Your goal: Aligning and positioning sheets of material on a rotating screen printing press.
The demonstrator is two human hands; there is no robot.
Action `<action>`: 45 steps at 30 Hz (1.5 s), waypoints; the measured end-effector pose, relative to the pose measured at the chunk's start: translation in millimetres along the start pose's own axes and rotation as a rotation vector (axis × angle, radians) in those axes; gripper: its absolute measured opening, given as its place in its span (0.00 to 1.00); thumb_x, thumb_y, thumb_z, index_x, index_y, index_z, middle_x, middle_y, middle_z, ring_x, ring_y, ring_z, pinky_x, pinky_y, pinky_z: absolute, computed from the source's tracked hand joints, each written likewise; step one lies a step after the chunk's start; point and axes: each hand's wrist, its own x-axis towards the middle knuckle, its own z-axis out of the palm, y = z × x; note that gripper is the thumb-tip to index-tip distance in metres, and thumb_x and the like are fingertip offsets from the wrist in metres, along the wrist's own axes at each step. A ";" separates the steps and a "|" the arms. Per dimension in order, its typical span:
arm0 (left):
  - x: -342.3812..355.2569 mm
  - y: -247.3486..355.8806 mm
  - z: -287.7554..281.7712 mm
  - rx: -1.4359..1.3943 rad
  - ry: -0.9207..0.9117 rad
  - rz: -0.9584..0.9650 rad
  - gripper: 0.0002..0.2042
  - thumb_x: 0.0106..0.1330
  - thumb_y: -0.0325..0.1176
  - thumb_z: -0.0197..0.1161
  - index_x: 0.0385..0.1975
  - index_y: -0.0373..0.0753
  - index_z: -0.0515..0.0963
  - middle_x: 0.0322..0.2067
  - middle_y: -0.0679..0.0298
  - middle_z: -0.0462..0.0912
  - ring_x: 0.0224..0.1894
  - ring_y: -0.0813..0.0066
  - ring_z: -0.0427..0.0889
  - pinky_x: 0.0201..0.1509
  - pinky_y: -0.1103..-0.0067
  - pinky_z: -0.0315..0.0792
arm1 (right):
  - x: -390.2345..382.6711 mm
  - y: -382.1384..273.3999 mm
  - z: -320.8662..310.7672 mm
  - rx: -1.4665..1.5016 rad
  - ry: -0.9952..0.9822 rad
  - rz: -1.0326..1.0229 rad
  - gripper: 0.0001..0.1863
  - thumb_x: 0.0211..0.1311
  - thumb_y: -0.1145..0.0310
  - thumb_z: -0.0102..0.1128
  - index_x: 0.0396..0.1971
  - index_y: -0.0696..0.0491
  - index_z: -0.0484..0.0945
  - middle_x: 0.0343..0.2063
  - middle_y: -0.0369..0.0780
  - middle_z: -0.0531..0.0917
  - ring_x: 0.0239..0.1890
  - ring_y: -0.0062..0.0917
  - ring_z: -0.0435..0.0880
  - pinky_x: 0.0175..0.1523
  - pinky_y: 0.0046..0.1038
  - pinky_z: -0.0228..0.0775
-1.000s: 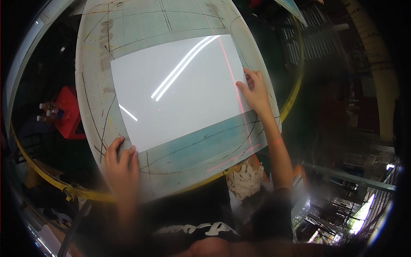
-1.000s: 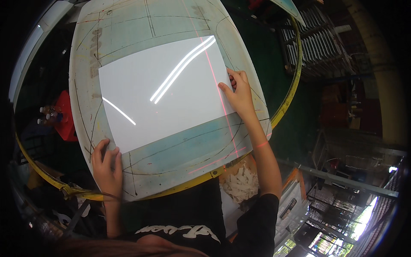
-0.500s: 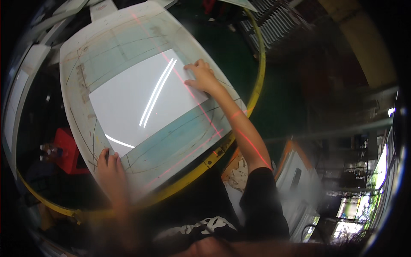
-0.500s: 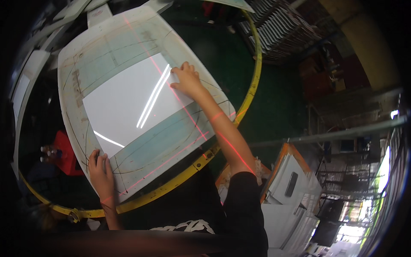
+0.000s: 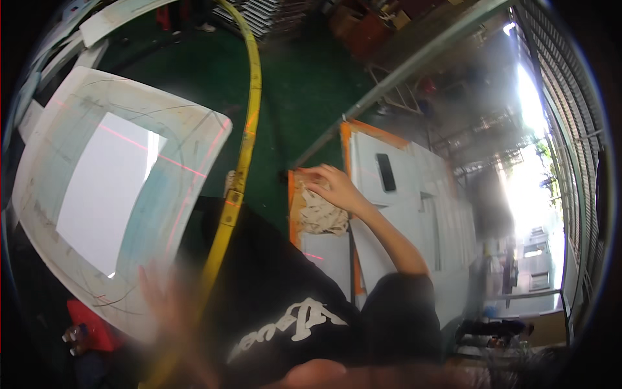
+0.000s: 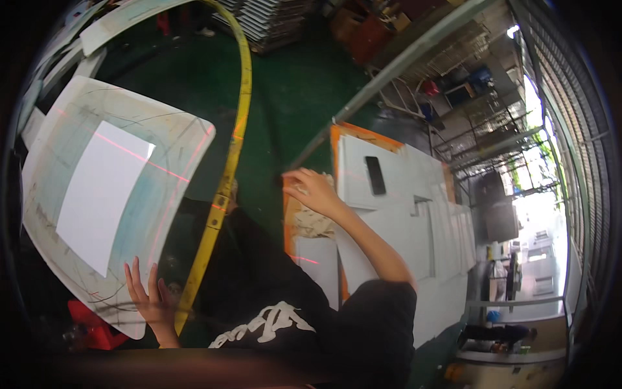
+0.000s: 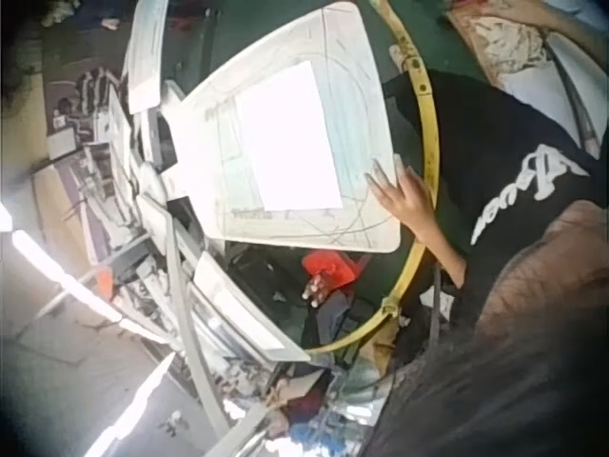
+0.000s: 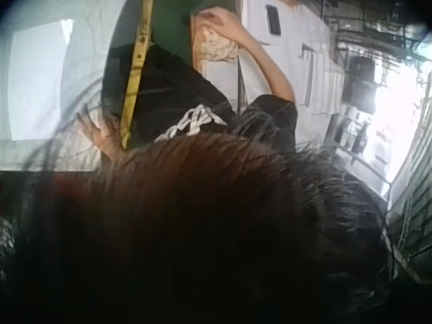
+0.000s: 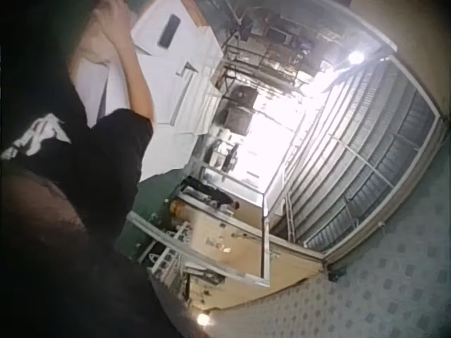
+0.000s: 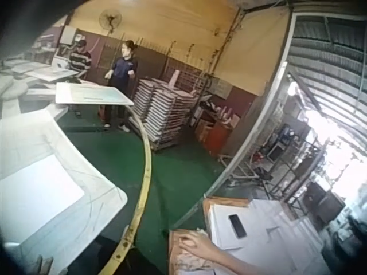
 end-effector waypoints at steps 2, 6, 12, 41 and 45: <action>12.7 17.9 2.7 -0.021 -0.078 0.092 0.17 0.60 0.22 0.57 0.49 0.42 0.76 0.60 0.51 0.68 0.64 0.42 0.63 0.63 0.56 0.63 | -60.2 24.1 -13.2 -0.051 0.020 0.144 0.23 0.55 0.56 0.64 0.49 0.51 0.76 0.48 0.42 0.78 0.49 0.36 0.77 0.55 0.37 0.65; 29.4 47.4 6.2 -0.082 -0.117 0.155 0.14 0.61 0.23 0.57 0.47 0.41 0.77 0.59 0.53 0.70 0.63 0.48 0.65 0.62 0.60 0.64 | -132.6 42.2 -3.4 -0.168 0.006 0.225 0.25 0.53 0.56 0.66 0.50 0.52 0.76 0.50 0.42 0.77 0.53 0.38 0.75 0.58 0.39 0.63; 29.7 64.8 10.0 -0.110 -0.092 0.247 0.13 0.61 0.23 0.56 0.46 0.40 0.77 0.58 0.53 0.71 0.62 0.49 0.67 0.62 0.62 0.64 | -154.3 48.1 16.7 -0.293 0.054 0.180 0.26 0.54 0.57 0.65 0.52 0.52 0.74 0.50 0.41 0.77 0.60 0.37 0.69 0.66 0.42 0.55; 13.6 153.8 45.9 -1.333 -0.511 0.089 0.23 0.66 0.37 0.58 0.58 0.35 0.66 0.53 0.51 0.75 0.55 0.60 0.75 0.59 0.69 0.67 | -36.1 -127.9 -2.8 -0.479 0.517 -0.655 0.08 0.43 0.70 0.62 0.17 0.50 0.69 0.17 0.37 0.67 0.20 0.30 0.68 0.26 0.32 0.56; -7.2 140.5 62.5 -1.355 -0.872 -0.407 0.18 0.70 0.33 0.55 0.56 0.33 0.66 0.44 0.53 0.79 0.45 0.75 0.77 0.51 0.78 0.70 | 1.9 -186.6 15.5 -0.398 0.426 -1.006 0.13 0.55 0.59 0.61 0.35 0.53 0.80 0.28 0.37 0.77 0.28 0.28 0.76 0.35 0.29 0.66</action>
